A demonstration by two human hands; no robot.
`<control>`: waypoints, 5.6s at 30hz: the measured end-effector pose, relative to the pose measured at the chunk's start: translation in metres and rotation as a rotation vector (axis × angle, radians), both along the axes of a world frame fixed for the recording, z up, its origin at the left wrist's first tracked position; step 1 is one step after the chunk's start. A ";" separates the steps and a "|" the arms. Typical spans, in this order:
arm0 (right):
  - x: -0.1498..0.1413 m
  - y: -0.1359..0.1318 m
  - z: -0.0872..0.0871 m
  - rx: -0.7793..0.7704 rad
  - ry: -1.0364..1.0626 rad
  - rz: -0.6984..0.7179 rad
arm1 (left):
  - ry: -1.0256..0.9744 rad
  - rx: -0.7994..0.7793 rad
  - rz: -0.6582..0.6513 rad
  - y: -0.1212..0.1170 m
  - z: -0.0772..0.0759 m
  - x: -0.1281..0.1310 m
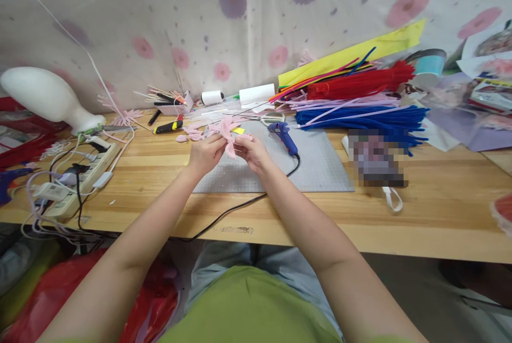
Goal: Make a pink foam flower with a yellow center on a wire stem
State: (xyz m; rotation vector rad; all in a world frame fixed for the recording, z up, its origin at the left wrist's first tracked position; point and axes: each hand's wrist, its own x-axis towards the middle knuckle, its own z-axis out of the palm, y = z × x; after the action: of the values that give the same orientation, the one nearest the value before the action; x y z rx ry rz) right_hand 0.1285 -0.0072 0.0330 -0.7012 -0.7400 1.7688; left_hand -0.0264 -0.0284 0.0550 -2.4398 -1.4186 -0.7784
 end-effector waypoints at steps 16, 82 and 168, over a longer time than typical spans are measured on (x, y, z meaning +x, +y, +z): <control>-0.002 -0.001 0.002 0.039 -0.063 -0.056 | -0.212 -0.065 0.013 -0.009 -0.004 0.018; 0.000 0.009 0.014 0.185 -0.641 0.057 | -2.070 -0.996 0.121 0.025 -0.019 0.050; 0.008 0.021 0.011 -0.315 -0.091 0.276 | -1.800 -1.009 -0.100 0.024 -0.016 0.043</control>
State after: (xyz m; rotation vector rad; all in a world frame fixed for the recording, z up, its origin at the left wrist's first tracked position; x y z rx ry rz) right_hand 0.1370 0.0139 0.0439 -0.9302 -0.6482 2.1458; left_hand 0.0169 -0.0042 0.0395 -1.7929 -2.4775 -3.4288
